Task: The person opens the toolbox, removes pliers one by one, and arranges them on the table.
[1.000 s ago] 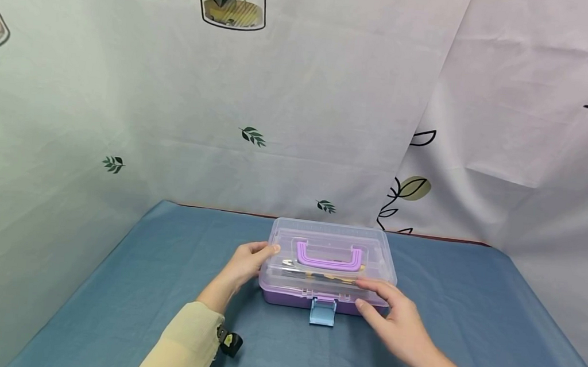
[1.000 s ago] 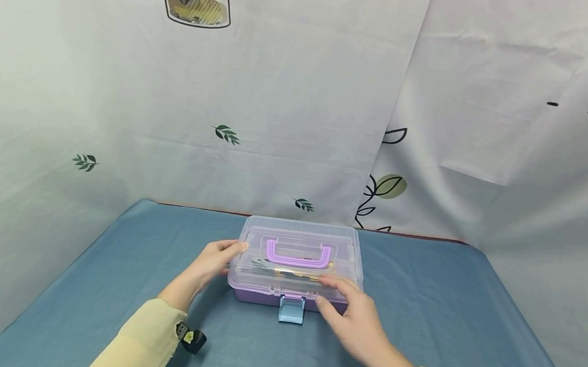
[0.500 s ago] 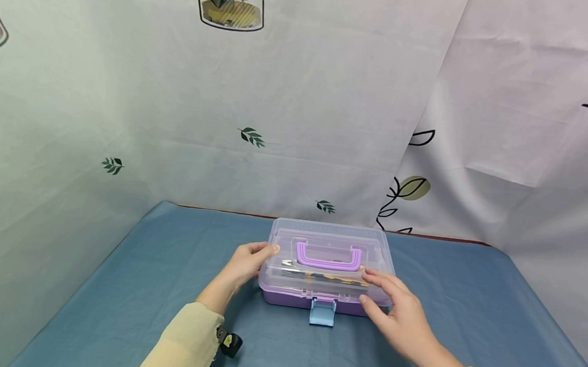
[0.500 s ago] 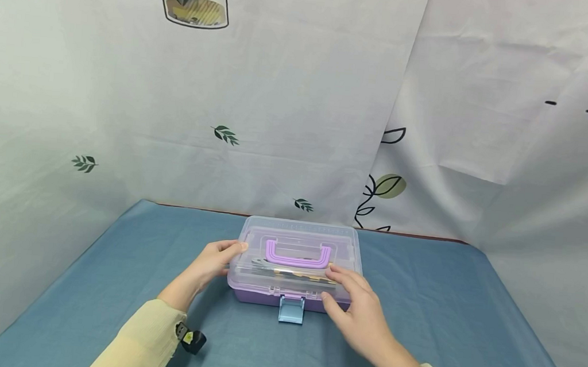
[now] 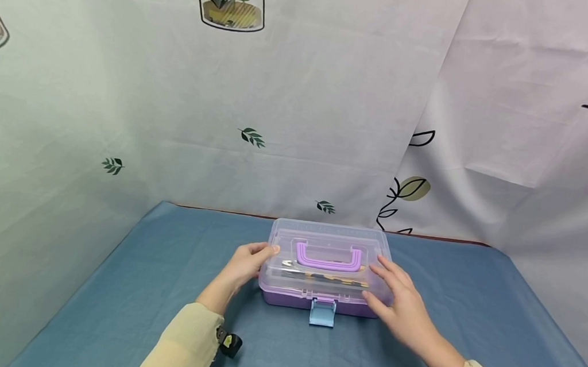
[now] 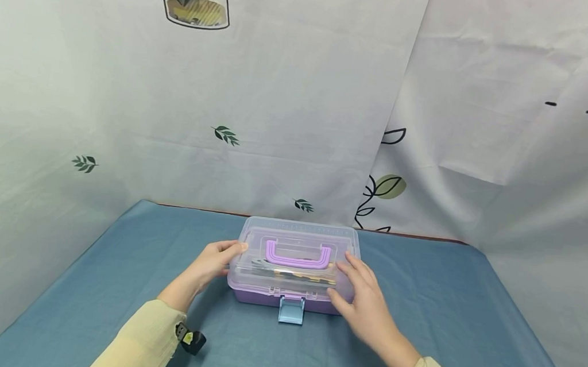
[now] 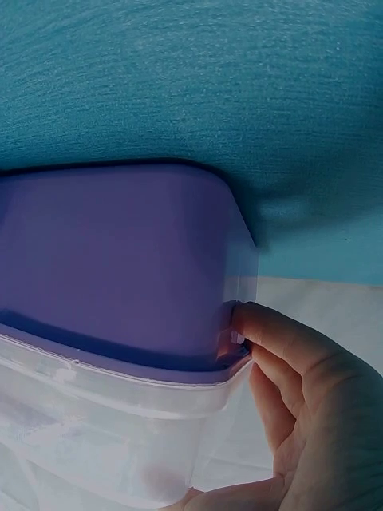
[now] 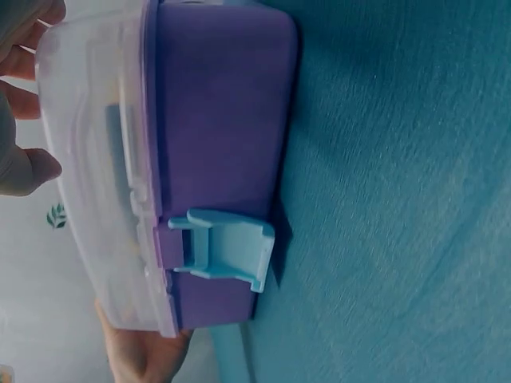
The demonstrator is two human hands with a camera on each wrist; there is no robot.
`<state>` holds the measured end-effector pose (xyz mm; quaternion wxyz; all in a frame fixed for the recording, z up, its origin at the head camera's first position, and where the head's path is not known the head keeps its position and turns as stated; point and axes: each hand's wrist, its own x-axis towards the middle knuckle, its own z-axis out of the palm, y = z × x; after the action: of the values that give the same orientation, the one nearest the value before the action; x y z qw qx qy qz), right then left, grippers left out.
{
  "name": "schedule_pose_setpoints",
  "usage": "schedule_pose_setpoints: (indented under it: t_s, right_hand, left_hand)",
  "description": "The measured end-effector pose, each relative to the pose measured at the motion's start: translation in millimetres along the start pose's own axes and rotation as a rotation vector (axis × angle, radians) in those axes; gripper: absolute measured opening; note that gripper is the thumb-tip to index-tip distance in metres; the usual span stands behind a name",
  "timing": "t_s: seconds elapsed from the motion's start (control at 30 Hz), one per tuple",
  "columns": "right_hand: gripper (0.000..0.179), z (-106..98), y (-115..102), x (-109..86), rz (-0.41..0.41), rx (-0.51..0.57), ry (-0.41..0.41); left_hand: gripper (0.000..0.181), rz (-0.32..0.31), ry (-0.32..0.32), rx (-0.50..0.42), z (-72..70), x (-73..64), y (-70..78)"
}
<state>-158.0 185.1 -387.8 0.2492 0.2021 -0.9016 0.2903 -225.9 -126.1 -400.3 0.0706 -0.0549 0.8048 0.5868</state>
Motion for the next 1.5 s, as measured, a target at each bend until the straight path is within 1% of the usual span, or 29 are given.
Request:
schedule_pose_setpoints:
  t_s: [0.17,0.4,0.63,0.67,0.73,0.87,0.9,0.97,1.03,1.1,1.17,1.27,1.37,1.5]
  right_hand:
    - [0.054,1.7,3.3,1.7,0.034,0.022,-0.034]
    - [0.063,6.0,11.7,3.9,0.069,0.052,-0.071]
    - [0.079,12.8,26.4,6.2,0.074,0.106,-0.082]
    - [0.083,13.9,29.2,6.6,0.082,0.112,-0.09]
    - [0.09,15.6,34.4,7.7,0.107,0.128,-0.109]
    - [0.106,15.8,40.9,9.0,0.185,0.166,-0.165]
    - [0.108,15.8,42.2,9.0,0.201,0.174,-0.177]
    - [0.112,15.4,44.2,8.3,0.231,0.188,-0.2]
    - [0.114,15.5,46.3,7.2,0.248,0.201,-0.217]
    - [0.115,15.5,48.1,6.0,0.258,0.215,-0.231]
    - [0.116,15.3,49.9,5.2,0.263,0.228,-0.245]
    - [0.117,15.2,52.7,4.9,0.264,0.235,-0.256]
    - [0.118,14.7,55.1,5.3,0.256,0.234,-0.26]
    - [0.119,13.1,57.2,5.4,0.245,0.228,-0.27]
  left_hand:
    - [0.076,0.007,0.001,-0.011,0.1,1.5,-0.7]
    - [0.076,0.027,-0.003,-0.065,-0.4,0.0,-3.8]
    - [0.067,0.078,-0.002,-0.02,0.0,-2.5,-5.8]
    - [0.067,0.087,-0.004,-0.023,0.1,-2.9,-6.0]
    - [0.063,0.102,-0.008,-0.019,-0.2,-10.1,1.2]
    - [0.061,0.154,0.005,-0.015,0.0,-9.3,-0.2]
    - [0.06,0.167,0.012,-0.012,0.3,-8.5,-1.0]
    - [0.061,0.2,0.028,-0.001,0.6,-1.0,-10.8]
    - [0.059,0.219,0.025,0.0,0.5,-1.3,-13.3]
    - [0.06,0.251,-0.007,-0.009,0.2,-2.1,-17.4]
    - [0.064,0.281,-0.049,-0.017,-0.6,-4.4,-20.7]
    - [0.079,0.312,-0.126,-0.036,-1.2,-7.1,-24.7]
    - [0.097,0.33,-0.174,-0.025,-1.0,-9.6,-26.1]
    - [0.11,0.361,-0.236,-0.035,-0.1,-10.7,-26.6]
